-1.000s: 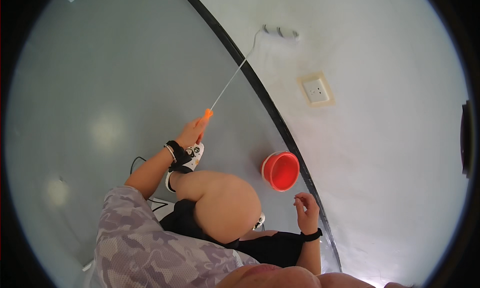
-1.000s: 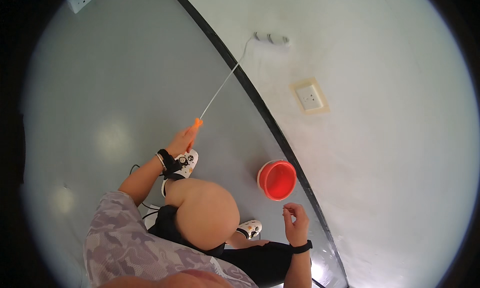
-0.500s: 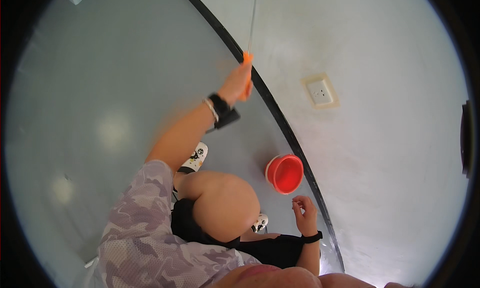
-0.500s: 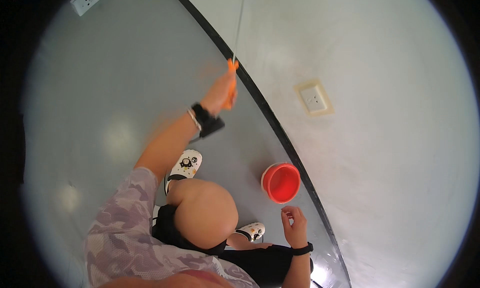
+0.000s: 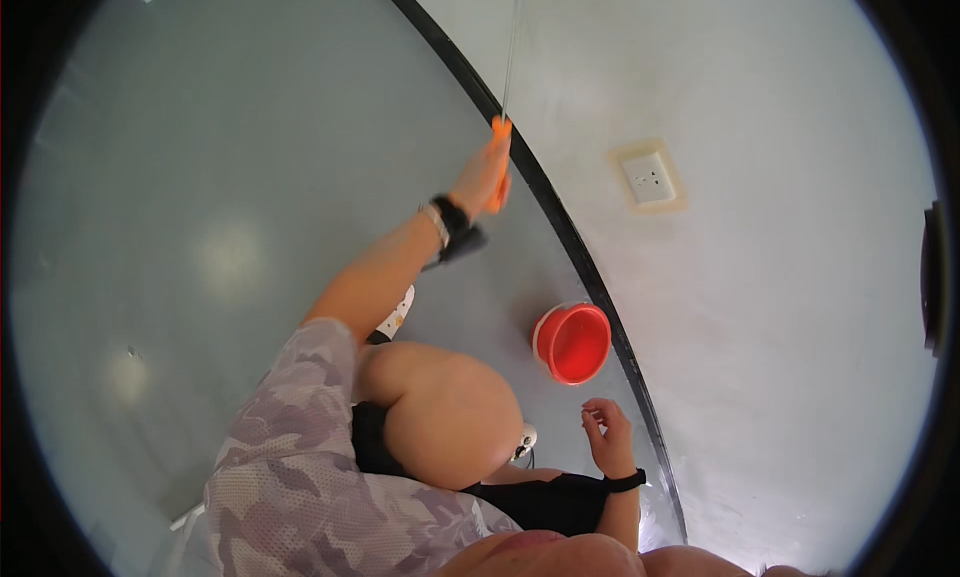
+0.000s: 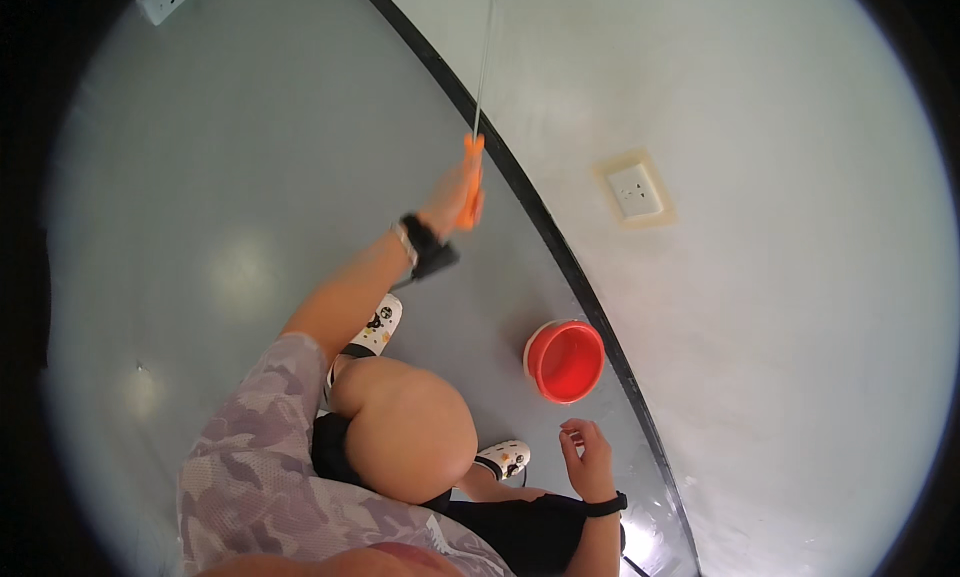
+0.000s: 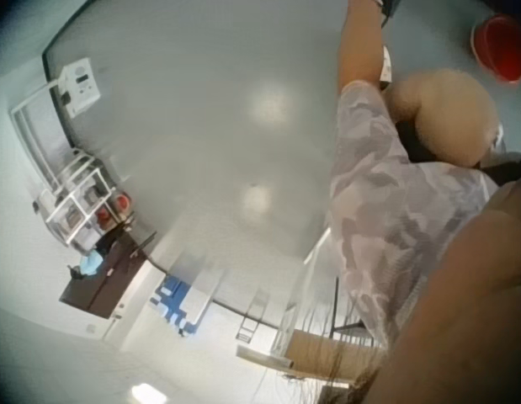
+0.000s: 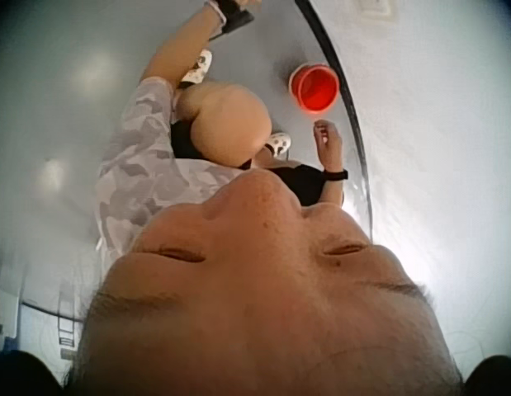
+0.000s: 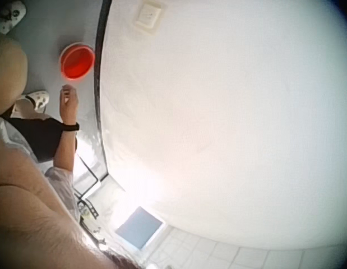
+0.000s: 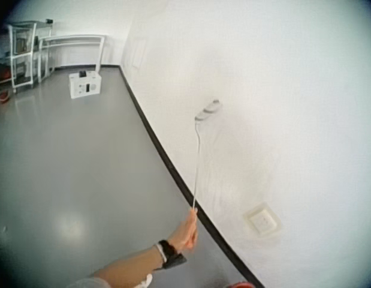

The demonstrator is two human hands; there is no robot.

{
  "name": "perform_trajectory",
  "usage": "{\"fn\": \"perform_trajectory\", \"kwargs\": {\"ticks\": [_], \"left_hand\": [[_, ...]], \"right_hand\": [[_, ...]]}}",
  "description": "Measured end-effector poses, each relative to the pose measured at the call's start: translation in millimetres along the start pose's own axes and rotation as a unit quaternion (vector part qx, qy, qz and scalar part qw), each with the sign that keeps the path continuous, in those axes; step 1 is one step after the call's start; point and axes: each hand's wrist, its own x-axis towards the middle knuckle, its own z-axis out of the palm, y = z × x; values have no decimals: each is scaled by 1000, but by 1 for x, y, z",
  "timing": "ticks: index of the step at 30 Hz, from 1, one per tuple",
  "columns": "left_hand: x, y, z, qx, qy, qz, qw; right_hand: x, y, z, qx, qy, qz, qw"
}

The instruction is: Apply white paint to a wall using a small roller tool.

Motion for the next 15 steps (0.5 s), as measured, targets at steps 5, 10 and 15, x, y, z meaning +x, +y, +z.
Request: {"fn": "perform_trajectory", "kwargs": {"ticks": [5, 10, 15], "left_hand": [[31, 22, 13, -77, 52, -43, 995], [-66, -104, 1, -61, -21, -157, 985], [-128, -148, -27, 0, -103, -250, 963]], "right_hand": [[3, -3, -1, -2, 0, -12, 1000], [6, -11, -1, -7, -3, -26, 1000], [5, -8, 0, -10, -17, -22, 1000]]}}
